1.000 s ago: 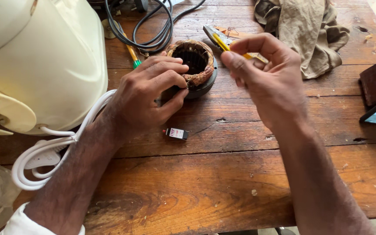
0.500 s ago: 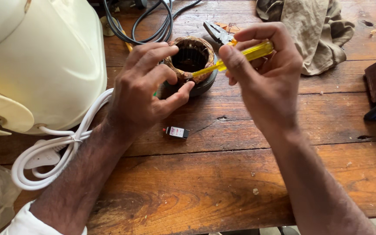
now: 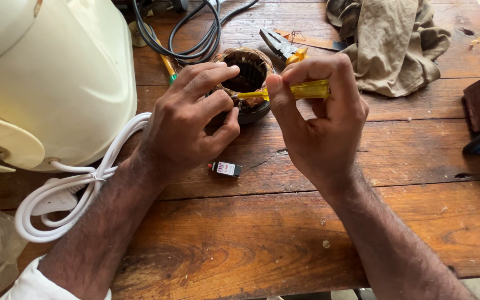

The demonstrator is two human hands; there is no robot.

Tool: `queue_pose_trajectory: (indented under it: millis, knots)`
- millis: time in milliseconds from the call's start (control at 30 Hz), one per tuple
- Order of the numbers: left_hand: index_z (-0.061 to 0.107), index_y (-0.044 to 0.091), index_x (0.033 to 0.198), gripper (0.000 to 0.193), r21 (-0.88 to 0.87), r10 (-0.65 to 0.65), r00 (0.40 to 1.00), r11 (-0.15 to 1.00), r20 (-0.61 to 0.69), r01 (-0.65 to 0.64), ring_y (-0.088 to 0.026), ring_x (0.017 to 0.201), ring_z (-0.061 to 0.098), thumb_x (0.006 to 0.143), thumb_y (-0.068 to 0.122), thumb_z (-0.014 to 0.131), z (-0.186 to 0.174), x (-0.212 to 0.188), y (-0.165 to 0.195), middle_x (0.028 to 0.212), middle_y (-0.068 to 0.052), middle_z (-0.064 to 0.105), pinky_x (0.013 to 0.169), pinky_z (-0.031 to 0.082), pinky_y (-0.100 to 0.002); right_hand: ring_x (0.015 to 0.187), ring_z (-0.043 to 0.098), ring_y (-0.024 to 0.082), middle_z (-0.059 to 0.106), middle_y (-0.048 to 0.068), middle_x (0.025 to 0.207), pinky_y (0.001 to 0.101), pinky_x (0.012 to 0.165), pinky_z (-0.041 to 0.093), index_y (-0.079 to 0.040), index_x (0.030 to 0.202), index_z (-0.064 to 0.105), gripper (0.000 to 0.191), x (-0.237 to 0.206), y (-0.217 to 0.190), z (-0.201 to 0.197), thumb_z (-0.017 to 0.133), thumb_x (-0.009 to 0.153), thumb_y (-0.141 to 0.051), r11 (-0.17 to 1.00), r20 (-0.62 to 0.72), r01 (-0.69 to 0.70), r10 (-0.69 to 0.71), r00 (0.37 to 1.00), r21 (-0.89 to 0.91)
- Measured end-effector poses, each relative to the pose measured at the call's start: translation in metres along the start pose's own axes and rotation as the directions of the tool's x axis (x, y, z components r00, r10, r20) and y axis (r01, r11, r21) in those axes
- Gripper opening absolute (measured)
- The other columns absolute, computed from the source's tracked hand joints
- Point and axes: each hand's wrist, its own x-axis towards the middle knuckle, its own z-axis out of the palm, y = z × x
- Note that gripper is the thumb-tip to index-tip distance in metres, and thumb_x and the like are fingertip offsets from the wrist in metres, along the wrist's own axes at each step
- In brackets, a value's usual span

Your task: The person uses a yellow-handled screwdriver to pry and scrape at the copper windings of a small electric motor stator. The person holds the stator with the left hand and works around its circumference, removing debris or old insulation.

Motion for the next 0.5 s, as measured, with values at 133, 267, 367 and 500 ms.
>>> queue_pose_trajectory:
  millis: [133, 267, 367, 500]
  knots:
    - [0.066, 0.0, 0.089, 0.011, 0.021, 0.016, 1.0, 1.0, 0.004, -0.016, -0.036, 0.131, 0.06, 0.09, 0.006, 0.076, 0.001, 0.0, -0.001, 0.134, -0.02, 0.066, 0.112, 0.055, -0.048, 0.085, 0.069, 0.007, 0.064, 0.007, 0.099, 0.0175, 0.07, 0.064, -0.004, 0.114, 0.052, 0.016, 0.002, 0.002, 0.0, 0.068, 0.114, -0.008, 0.999, -0.004, -0.024, 0.024, 1.0, 0.044]
    - [0.066, 0.001, 0.088, 0.012, 0.023, 0.016, 1.0, 1.0, 0.006, -0.016, -0.036, 0.13, 0.061, 0.091, 0.006, 0.076, 0.002, 0.0, -0.002, 0.133, -0.02, 0.065, 0.111, 0.056, -0.047, 0.078, 0.073, 0.01, 0.065, 0.008, 0.095, 0.021, 0.066, 0.065, -0.003, 0.111, 0.052, 0.015, 0.01, 0.009, 0.002, 0.066, 0.113, -0.007, 0.989, 0.024, -0.108, 0.107, 0.994, 0.098]
    - [0.065, 0.001, 0.087, 0.014, 0.003, 0.002, 1.0, 1.0, 0.0, -0.002, -0.035, 0.129, 0.062, 0.092, 0.007, 0.077, 0.001, -0.001, -0.002, 0.132, -0.02, 0.065, 0.11, 0.056, -0.048, 0.079, 0.075, 0.013, 0.068, 0.01, 0.095, 0.0239, 0.066, 0.066, -0.003, 0.112, 0.053, 0.013, 0.005, 0.008, 0.006, 0.065, 0.111, -0.005, 0.955, 0.075, -0.235, 0.225, 0.972, 0.179]
    - [0.065, 0.003, 0.085, 0.014, -0.003, -0.001, 1.0, 1.0, -0.013, 0.001, -0.035, 0.128, 0.062, 0.09, 0.007, 0.078, 0.002, 0.0, -0.002, 0.132, -0.02, 0.065, 0.11, 0.056, -0.049, 0.079, 0.075, 0.014, 0.069, 0.01, 0.095, 0.0235, 0.063, 0.068, -0.003, 0.112, 0.054, 0.012, 0.004, 0.012, 0.006, 0.066, 0.112, -0.005, 0.962, 0.062, -0.221, 0.213, 0.975, 0.162]
